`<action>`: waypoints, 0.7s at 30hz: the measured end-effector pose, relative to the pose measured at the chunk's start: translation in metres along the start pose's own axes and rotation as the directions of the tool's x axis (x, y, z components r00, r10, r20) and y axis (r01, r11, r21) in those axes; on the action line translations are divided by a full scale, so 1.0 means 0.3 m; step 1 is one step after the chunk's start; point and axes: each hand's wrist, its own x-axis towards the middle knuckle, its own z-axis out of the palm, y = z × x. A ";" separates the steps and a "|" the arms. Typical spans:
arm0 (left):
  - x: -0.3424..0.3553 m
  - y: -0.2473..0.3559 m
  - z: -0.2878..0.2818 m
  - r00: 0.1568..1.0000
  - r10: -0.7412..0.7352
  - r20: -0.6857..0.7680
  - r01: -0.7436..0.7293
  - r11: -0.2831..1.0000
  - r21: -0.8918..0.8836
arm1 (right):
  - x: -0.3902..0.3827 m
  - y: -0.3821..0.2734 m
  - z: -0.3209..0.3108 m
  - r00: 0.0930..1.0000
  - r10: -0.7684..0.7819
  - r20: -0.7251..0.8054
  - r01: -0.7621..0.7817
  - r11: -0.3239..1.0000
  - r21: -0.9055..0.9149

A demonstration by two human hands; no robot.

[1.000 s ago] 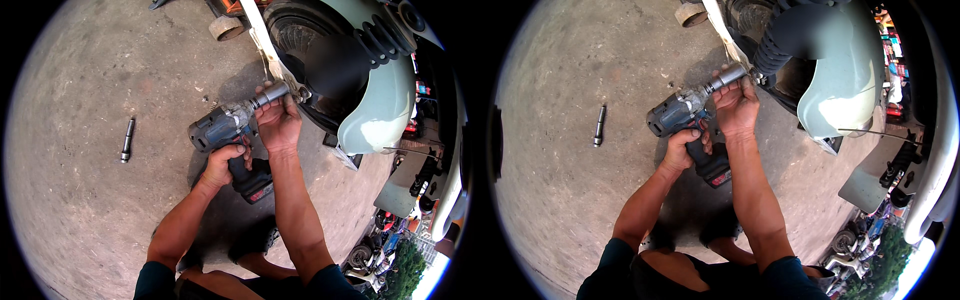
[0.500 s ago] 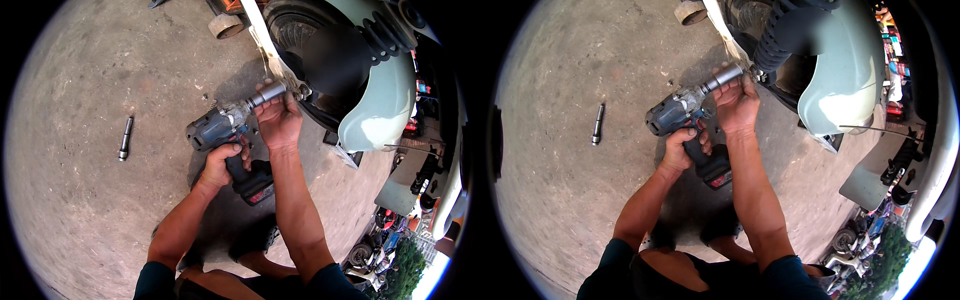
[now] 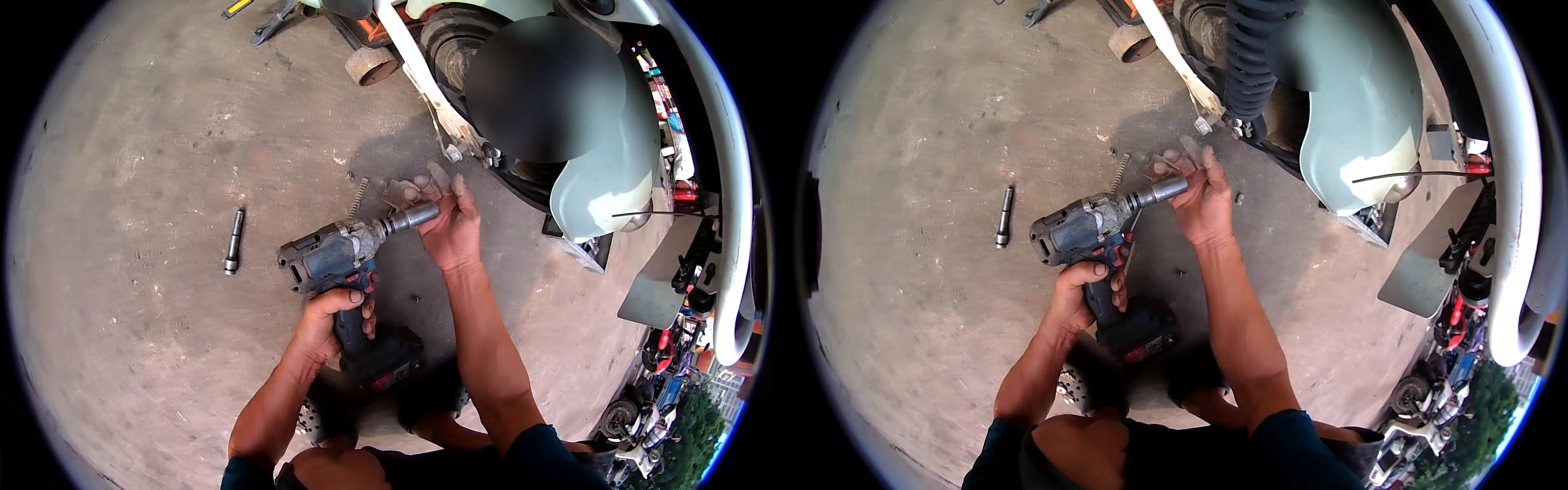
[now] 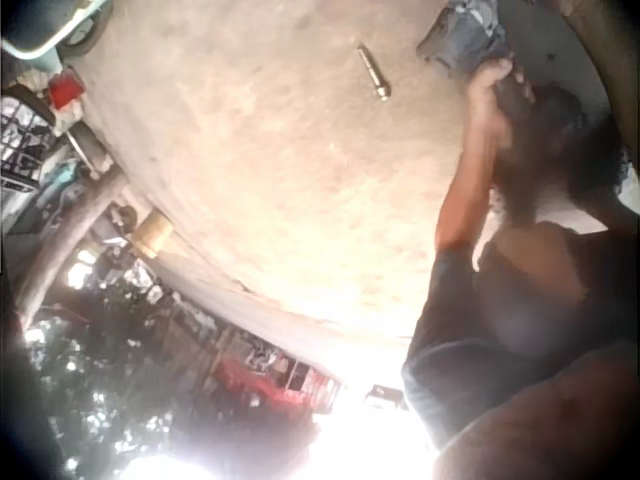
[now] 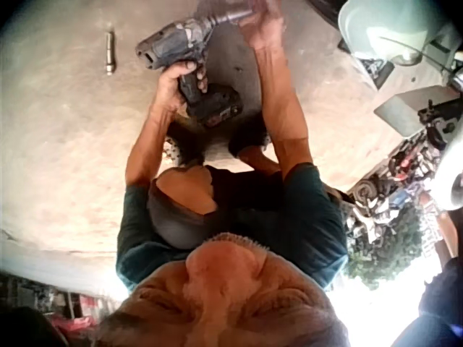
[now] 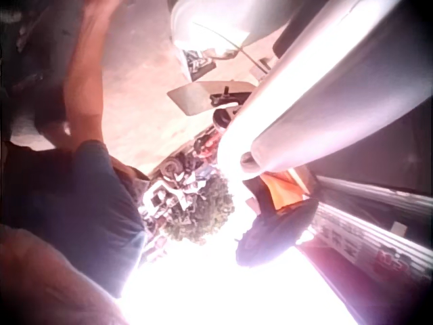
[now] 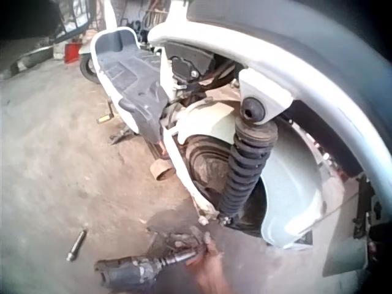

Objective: The person works on the rear wheel assembly of a scooter, using a cordless impact wrench to remove and install bolts on the suspension and axle. The person removes the wheel, places it on the floor, and later handles a new tire wrapped in protective paper.

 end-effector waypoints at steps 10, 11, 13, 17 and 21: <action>-0.222 -0.001 -0.229 0.976 0.195 -0.094 -0.213 0.940 -0.266 | 0.091 -0.001 0.108 0.984 -0.136 -0.117 0.168 0.931 0.325; -0.238 0.004 -0.258 0.971 0.215 -0.107 -0.237 0.930 -0.280 | 0.101 0.006 0.103 0.968 -0.175 -0.182 0.221 0.935 0.277; -0.258 0.002 -0.331 0.964 0.253 -0.081 -0.266 0.911 -0.315 | 0.114 0.021 0.104 0.925 -0.248 -0.286 0.300 0.941 0.156; -0.304 0.000 -0.411 0.943 0.300 -0.144 -0.330 0.900 -0.286 | 0.107 0.032 0.186 0.868 -0.253 -0.427 0.349 0.922 0.165; -0.312 0.004 -0.452 0.942 0.292 -0.167 -0.328 0.906 -0.268 | 0.102 0.016 0.186 0.967 -0.068 -0.246 0.195 0.820 0.539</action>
